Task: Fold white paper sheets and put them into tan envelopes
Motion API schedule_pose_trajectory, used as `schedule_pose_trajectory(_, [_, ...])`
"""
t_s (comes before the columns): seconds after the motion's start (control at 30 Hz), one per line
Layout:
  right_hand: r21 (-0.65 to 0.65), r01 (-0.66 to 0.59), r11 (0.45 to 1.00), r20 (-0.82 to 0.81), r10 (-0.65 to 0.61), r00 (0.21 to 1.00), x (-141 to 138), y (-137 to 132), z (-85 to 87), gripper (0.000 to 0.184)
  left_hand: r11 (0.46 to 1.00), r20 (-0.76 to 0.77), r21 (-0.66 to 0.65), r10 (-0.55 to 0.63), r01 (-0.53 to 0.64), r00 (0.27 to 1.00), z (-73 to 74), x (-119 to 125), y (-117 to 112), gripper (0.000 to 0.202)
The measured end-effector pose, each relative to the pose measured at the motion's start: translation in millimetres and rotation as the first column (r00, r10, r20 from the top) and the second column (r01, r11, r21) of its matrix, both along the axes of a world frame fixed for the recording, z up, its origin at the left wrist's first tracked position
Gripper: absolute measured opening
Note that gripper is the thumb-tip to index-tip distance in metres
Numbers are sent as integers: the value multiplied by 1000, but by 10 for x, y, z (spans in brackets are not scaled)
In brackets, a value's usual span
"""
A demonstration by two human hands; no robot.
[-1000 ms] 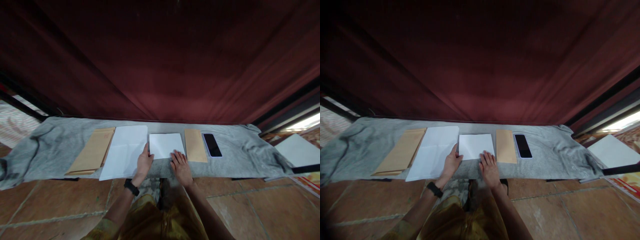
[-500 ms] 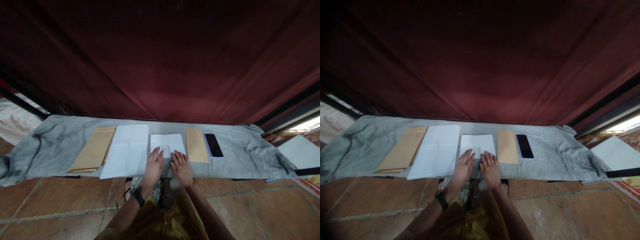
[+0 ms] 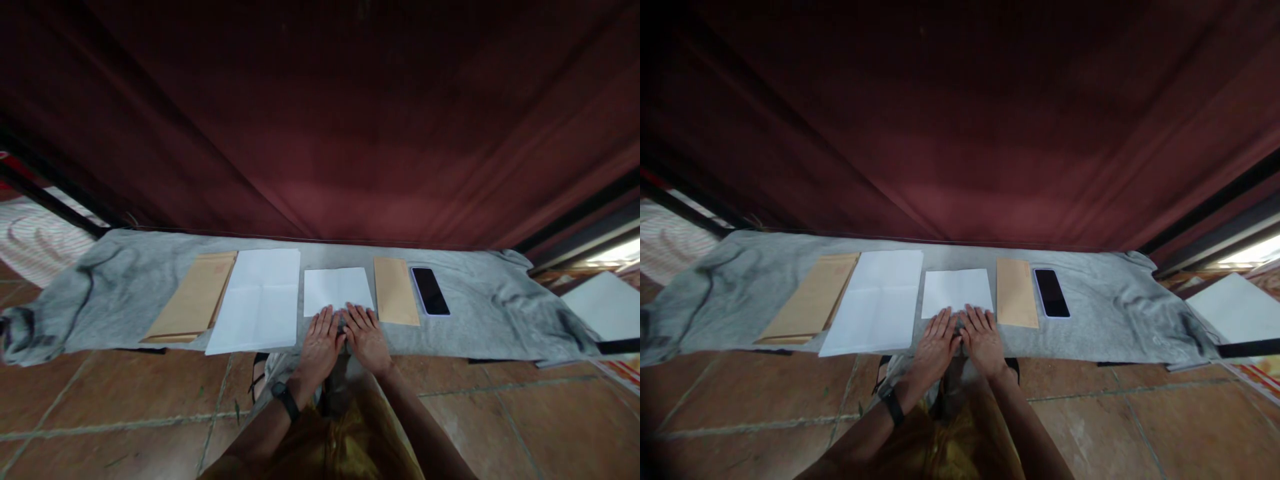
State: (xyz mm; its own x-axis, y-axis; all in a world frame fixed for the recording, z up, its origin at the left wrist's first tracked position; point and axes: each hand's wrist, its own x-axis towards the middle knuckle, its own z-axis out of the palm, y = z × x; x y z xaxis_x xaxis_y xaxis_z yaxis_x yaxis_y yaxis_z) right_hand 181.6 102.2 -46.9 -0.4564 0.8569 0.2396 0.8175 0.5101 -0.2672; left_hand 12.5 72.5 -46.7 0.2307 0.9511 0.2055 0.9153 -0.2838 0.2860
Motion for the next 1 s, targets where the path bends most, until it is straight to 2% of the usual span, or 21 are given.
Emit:
schedule_pose_trajectory(0.3, [4,53,999,-35,-53,998,74,-26,-76,49,999,-9,3,40,-40,999,-100,-111,-87,66])
schedule_pose_trajectory(0.6, [72,155,985,-51,-152,987,104,-107,-223,56,984,-96,27,180,-178,979,-114,-94,-171,75])
schedule_pose_trajectory(0.8, [144,312,939,-48,-308,950,37,-190,-286,57,978,-212,27,209,-209,955,-22,-66,-163,75])
schedule_pose_trajectory(0.9, [145,310,940,-47,-306,951,5,-207,-242,55,977,-247,23,209,-210,946,60,-46,-146,68])
schedule_pose_trajectory(1.0, [119,246,962,-35,-243,969,-70,-210,-156,50,981,-267,35,194,-191,944,122,-7,-122,59])
